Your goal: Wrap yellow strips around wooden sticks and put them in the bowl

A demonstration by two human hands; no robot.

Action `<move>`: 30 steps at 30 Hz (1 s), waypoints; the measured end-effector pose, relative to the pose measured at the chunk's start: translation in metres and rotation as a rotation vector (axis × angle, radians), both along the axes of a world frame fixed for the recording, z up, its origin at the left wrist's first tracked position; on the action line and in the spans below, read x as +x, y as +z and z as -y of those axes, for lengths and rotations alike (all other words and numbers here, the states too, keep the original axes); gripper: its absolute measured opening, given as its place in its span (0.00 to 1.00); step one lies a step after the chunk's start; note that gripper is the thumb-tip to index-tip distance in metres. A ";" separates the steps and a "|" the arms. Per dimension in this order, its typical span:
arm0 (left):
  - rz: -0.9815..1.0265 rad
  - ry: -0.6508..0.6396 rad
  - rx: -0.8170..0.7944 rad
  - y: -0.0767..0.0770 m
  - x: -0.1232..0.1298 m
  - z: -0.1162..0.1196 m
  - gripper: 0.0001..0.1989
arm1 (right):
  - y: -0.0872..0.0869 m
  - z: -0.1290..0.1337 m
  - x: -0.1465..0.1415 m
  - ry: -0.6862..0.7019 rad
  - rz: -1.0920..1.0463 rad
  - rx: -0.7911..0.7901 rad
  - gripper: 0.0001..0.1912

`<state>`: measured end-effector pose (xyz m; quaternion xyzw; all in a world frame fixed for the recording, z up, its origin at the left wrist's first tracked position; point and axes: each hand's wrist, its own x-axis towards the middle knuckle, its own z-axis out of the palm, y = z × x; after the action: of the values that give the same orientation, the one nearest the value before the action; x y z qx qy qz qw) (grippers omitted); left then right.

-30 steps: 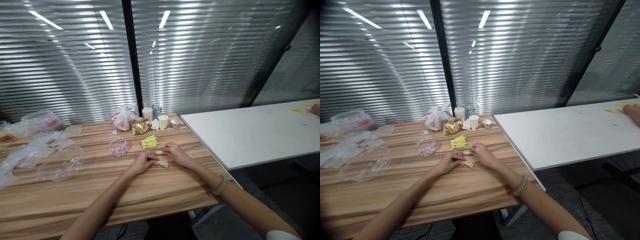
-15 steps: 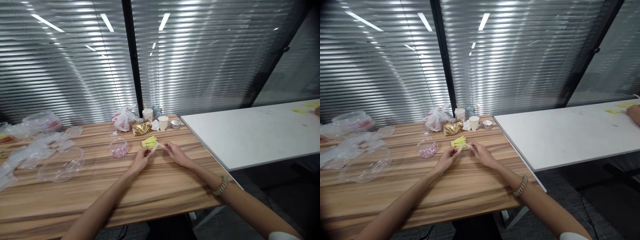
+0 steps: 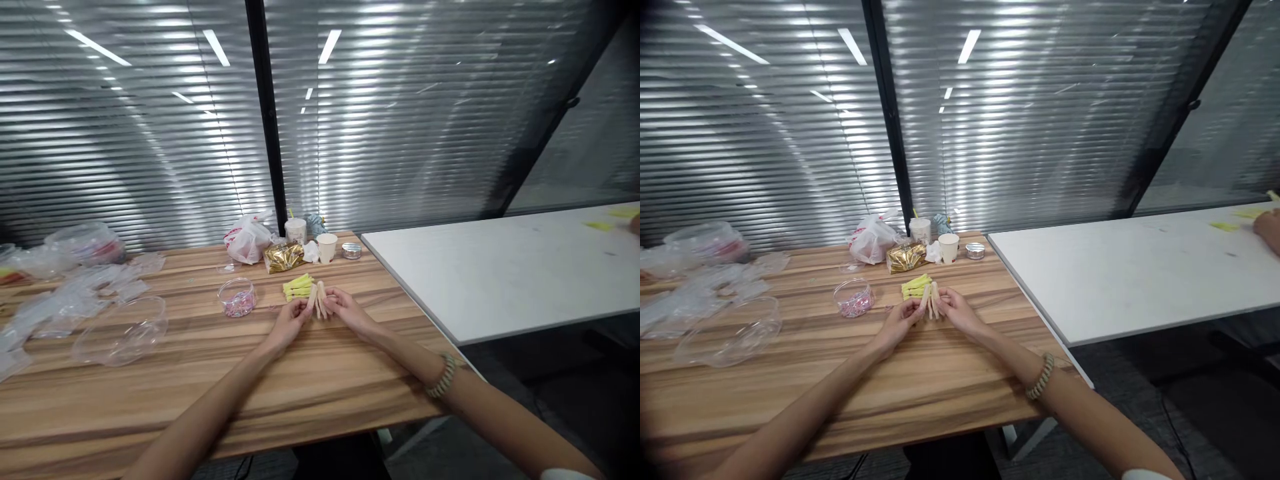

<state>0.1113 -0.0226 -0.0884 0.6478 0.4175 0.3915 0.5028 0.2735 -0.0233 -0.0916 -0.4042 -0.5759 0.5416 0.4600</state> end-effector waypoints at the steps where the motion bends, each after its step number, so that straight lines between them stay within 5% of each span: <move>1: 0.001 0.000 -0.004 -0.001 0.000 -0.001 0.18 | 0.000 0.000 0.000 0.007 0.011 0.000 0.23; 9: -0.027 0.004 -0.007 -0.008 -0.003 -0.006 0.17 | -0.006 -0.001 -0.001 0.069 0.030 -0.023 0.23; 21: -0.049 -0.015 -0.035 -0.003 -0.004 -0.003 0.17 | -0.006 0.001 0.002 0.251 0.245 0.146 0.24; 30: -0.130 0.101 0.146 -0.004 -0.007 -0.005 0.14 | -0.008 0.003 0.002 0.343 0.153 0.050 0.29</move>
<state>0.1046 -0.0175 -0.0925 0.6849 0.4516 0.4027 0.4060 0.2751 -0.0259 -0.0997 -0.3289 -0.6828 0.5653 0.3256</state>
